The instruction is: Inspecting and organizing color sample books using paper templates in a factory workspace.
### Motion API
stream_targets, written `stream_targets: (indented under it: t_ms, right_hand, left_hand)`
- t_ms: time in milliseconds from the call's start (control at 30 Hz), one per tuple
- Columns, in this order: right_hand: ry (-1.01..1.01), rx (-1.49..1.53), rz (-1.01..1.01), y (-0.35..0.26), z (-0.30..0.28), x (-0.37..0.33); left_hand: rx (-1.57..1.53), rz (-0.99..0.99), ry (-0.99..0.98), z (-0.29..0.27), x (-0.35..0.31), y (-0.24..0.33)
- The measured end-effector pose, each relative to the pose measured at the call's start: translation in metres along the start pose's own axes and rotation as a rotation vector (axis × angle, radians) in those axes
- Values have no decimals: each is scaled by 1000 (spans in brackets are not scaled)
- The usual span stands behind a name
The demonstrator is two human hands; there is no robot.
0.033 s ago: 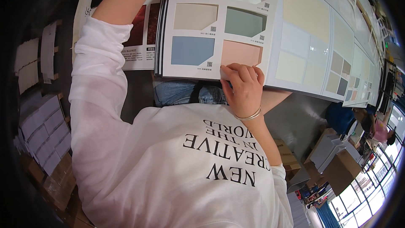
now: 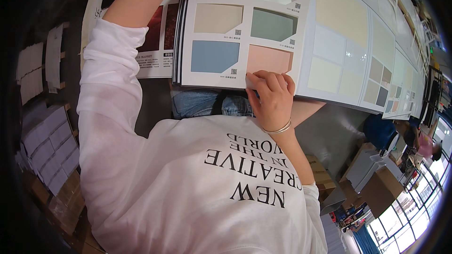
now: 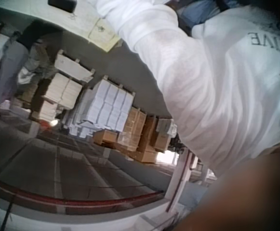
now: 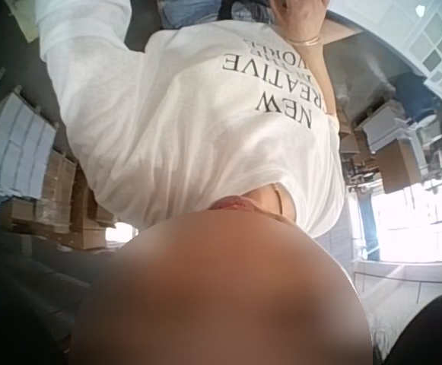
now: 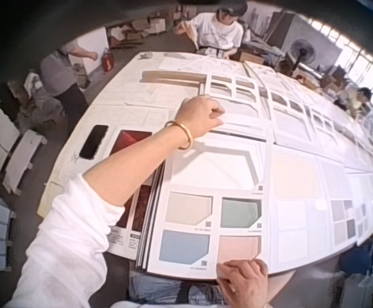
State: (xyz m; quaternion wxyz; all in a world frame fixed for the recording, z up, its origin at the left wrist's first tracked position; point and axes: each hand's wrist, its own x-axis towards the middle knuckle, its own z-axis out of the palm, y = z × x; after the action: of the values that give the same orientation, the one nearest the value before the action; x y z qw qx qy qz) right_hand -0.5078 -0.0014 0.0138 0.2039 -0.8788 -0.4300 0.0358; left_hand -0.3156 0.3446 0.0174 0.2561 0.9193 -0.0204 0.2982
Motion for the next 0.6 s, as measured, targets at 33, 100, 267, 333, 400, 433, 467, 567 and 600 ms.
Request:
stream_targets:
  t_ms: [33,100,267,333,400,433,467,567,600]
  right_hand:
    - [-1,-4,-2,0,-1,1]
    - [-3,-9,0,0,-1,2]
    - [5,-9,1,-1,-1,1]
    - [0,-6,4,-1,-1,1]
    - [-4,-2,4,-1,-2,1]
    - [-6,-7,-3,-1,-3,2]
    - [-6,-11,-11,-2,-4,2]
    - [11,-1,-15,-3,-6,3]
    - [12,-1,-14,-3,-6,4]
  left_hand:
    - [-1,0,5,1,0,-1]
    - [-12,-2,-2,4,-1,-3]
    - [-32,13,-8,1,1,2]
    - [-36,-33,-30,0,0,5]
    - [-56,-48,-36,0,-1,5]
    - [-75,-62,-41,0,-1,5]
    - [-75,-63,-41,-1,-2,5]
    - [-51,-36,-35,-2,-3,8]
    - [-40,-47,-46,-2,-3,9]
